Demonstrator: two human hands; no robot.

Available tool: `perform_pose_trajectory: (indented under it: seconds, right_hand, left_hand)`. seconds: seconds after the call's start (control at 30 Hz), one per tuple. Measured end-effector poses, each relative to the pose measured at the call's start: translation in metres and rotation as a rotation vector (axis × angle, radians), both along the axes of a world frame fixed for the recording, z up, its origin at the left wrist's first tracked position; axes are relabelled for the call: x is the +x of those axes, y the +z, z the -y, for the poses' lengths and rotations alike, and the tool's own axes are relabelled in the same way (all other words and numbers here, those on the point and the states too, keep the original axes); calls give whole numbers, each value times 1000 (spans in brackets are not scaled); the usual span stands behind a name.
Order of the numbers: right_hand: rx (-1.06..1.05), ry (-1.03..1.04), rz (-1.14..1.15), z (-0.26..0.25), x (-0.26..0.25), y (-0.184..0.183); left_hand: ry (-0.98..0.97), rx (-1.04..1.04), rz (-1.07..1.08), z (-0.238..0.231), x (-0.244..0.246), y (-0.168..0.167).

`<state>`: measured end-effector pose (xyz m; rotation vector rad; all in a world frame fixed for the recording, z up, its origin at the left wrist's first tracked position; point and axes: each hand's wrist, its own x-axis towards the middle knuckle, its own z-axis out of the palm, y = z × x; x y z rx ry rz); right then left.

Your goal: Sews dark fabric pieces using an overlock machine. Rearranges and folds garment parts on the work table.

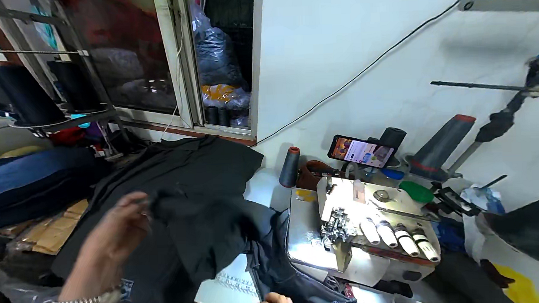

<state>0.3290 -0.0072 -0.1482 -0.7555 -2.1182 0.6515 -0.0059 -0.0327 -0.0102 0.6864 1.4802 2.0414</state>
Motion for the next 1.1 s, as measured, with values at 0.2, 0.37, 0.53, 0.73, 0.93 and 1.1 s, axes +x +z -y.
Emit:
perform_pose_trajectory:
  seconds: [0.2, 0.37, 0.53, 0.73, 0.93, 1.1]
  right_hand:
    - [-18, 58, 11, -1, -21, -2]
    - [-91, 66, 155, 0, -38, 1]
    - [-123, 21, 189, 5, -37, 1]
    - [-192, -64, 27, 42, -71, 16]
    - [41, -286, -154, 49, -88, 28]
    - [238, -238, -102, 27, -69, 109]
  left_hand:
    - [453, 4, -534, 50, -15, -10]
    - [-435, -347, -1176, 19, 58, -83]
    - [-324, -570, -1363, -3, 63, -112]
    - [-46, -6, -1096, 29, 36, 4]
    - [90, 253, -1282, 115, 18, 115]
    - [409, 132, -1509, 201, -29, 157]
